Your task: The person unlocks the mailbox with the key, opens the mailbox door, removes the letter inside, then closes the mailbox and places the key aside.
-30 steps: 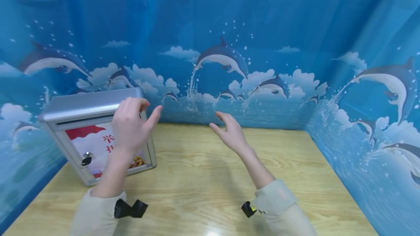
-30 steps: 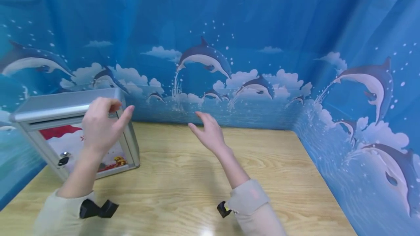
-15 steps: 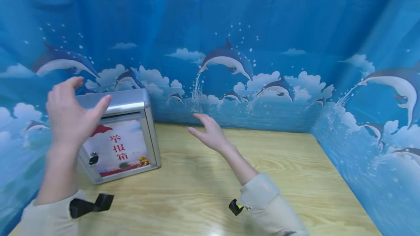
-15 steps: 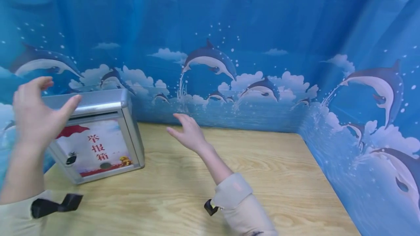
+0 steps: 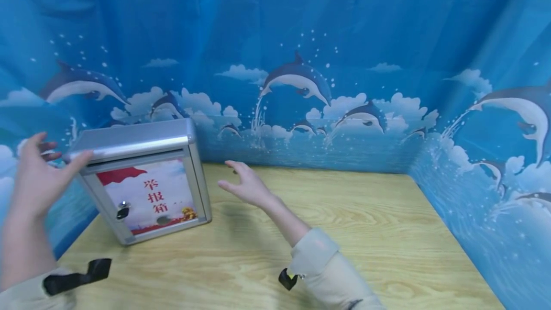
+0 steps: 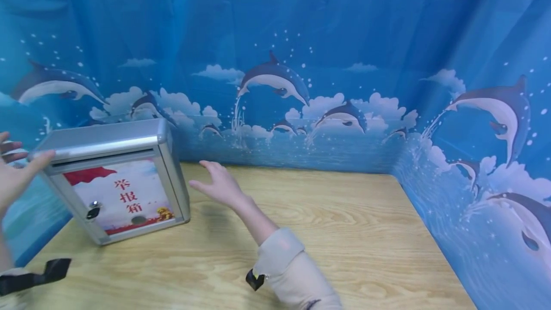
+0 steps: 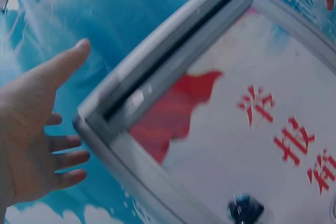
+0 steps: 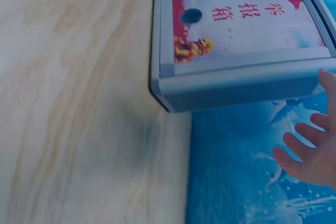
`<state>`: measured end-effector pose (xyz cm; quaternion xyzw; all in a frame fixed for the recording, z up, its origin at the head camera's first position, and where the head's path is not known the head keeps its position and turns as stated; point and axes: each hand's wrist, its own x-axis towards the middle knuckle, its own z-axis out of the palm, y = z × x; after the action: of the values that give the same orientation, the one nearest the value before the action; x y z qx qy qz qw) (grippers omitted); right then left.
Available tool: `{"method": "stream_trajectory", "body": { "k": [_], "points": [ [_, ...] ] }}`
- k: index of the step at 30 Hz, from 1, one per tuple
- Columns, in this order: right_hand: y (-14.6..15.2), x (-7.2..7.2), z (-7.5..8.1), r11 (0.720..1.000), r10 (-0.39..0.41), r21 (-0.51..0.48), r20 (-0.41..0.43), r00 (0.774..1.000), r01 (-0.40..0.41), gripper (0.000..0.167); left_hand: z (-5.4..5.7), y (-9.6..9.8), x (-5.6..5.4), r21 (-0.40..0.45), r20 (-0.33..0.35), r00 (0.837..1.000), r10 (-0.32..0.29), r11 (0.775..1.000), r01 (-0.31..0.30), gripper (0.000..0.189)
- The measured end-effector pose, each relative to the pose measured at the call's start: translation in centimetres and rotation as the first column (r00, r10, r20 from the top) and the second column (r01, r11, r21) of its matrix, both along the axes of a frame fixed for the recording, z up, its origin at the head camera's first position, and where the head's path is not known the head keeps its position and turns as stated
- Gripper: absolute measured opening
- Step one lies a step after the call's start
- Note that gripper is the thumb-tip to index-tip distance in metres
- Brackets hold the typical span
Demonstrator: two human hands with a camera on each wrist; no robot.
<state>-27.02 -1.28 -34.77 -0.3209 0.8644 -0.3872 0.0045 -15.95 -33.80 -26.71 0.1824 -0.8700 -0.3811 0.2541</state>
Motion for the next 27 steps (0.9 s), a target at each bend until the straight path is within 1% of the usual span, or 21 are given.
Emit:
{"method": "stream_trajectory", "body": {
  "k": [1,2,3,4,5,7,8,9,10,11,12,13,14,15,16,17,18,20,21,22,27],
  "points": [
    [-0.3,0.1,-0.1,1.000,0.002,-0.010,0.022,1.000,-0.002,0.065,-0.8,-0.8,-0.4,0.012,0.006,1.000,-0.019,1.000,0.018,0.086],
    [-0.7,0.1,-0.3,1.000,0.005,-0.023,0.042,0.999,-0.004,0.065,-1.8,-1.7,-1.0,-0.005,0.024,1.000,-0.015,1.000,0.015,0.087],
    [-1.0,0.1,-0.5,1.000,0.006,-0.030,0.056,0.998,-0.005,0.065,-2.6,-2.6,-1.4,0.010,0.038,0.999,-0.032,0.999,0.032,0.089],
    [-1.4,0.1,-0.6,0.999,0.009,-0.033,0.069,0.998,-0.007,0.066,-3.8,-3.6,-1.9,-0.002,0.047,0.999,-0.027,1.000,0.027,0.089],
    [-1.7,0.1,-0.8,0.999,0.014,-0.038,0.082,0.997,-0.011,0.066,-4.6,-4.3,-2.2,0.008,0.047,0.998,-0.040,0.999,0.040,0.091],
    [-2.3,0.2,-1.0,0.999,0.024,-0.042,0.101,0.995,-0.020,0.066,-6.1,-5.8,-2.9,0.026,0.069,0.996,-0.050,0.999,0.048,0.093],
    [-2.6,0.2,-1.2,0.999,0.026,-0.039,0.105,0.994,-0.022,0.067,-7.4,-7.1,-3.6,0.004,0.078,0.996,-0.040,0.999,0.040,0.092],
    [-2.8,0.3,-1.3,0.999,0.027,-0.032,0.108,0.994,-0.024,0.067,-9.0,-8.8,-4.6,0.028,0.054,0.996,-0.068,0.997,0.067,0.093],
    [-3.0,0.3,-1.4,0.999,0.029,-0.027,0.108,0.994,-0.026,0.068,-11.0,-10.7,-5.9,0.018,0.037,0.997,-0.074,0.997,0.074,0.092],
    [-3.2,0.3,-1.6,0.999,0.028,-0.022,0.107,0.994,-0.026,0.068,-12.1,-11.8,-6.6,0.037,0.021,0.995,-0.102,0.994,0.101,0.092],
    [-3.4,0.3,-1.7,1.000,0.027,-0.018,0.104,0.994,-0.025,0.069,-12.2,-11.7,-6.6,0.048,0.023,0.993,-0.115,0.992,0.113,0.091],
    [-3.5,0.2,-1.9,1.000,0.023,-0.014,0.108,0.994,-0.021,0.070,-12.2,-11.4,-6.4,0.054,0.013,0.991,-0.132,0.990,0.131,0.090],
    [-3.7,0.2,-2.1,1.000,0.019,-0.010,0.113,0.993,-0.018,0.071,-12.3,-11.0,-6.3,0.054,0.001,0.991,-0.134,0.990,0.134,0.089],
    [-3.9,0.2,-2.2,1.000,0.019,-0.006,0.116,0.993,-0.019,0.071,-11.4,-9.8,-5.6,0.091,-0.014,0.984,-0.177,0.980,0.177,0.088],
    [-4.1,0.1,-2.3,1.000,0.019,-0.003,0.123,0.992,-0.018,0.071,-9.8,-7.8,-4.4,0.115,-0.002,0.980,-0.200,0.973,0.199,0.088],
    [-4.3,0.1,-2.4,1.000,0.016,0.001,0.132,0.991,-0.017,0.072,-8.0,-5.6,-3.0,0.137,0.004,0.974,-0.226,0.965,0.224,0.086],
    [-4.4,0.2,-2.5,1.000,0.015,0.003,0.142,0.990,-0.016,0.073,-6.6,-3.9,-1.9,0.160,0.013,0.968,-0.251,0.956,0.246,0.085],
    [-4.8,0.2,-2.7,1.000,0.013,0.012,0.154,0.988,-0.015,0.073,-6.3,-3.2,-1.5,0.175,0.008,0.957,-0.289,0.943,0.283,0.083],
    [-5.0,0.3,-2.7,1.000,0.010,0.018,0.157,0.987,-0.013,0.074,-5.9,-2.8,-1.3,0.191,0.007,0.947,-0.321,0.930,0.314,0.082],
    [-5.1,0.4,-2.7,1.000,0.003,0.023,0.162,0.987,-0.007,0.075,-6.0,-2.7,-1.3,0.198,0.011,0.946,-0.325,0.928,0.316,0.081],
    [-5.7,0.8,-2.6,0.999,-0.027,0.049,0.168,0.985,0.019,0.077,-6.4,-2.4,-1.5,0.236,-0.008,0.933,-0.361,0.906,0.352,0.078]
  ]
}}
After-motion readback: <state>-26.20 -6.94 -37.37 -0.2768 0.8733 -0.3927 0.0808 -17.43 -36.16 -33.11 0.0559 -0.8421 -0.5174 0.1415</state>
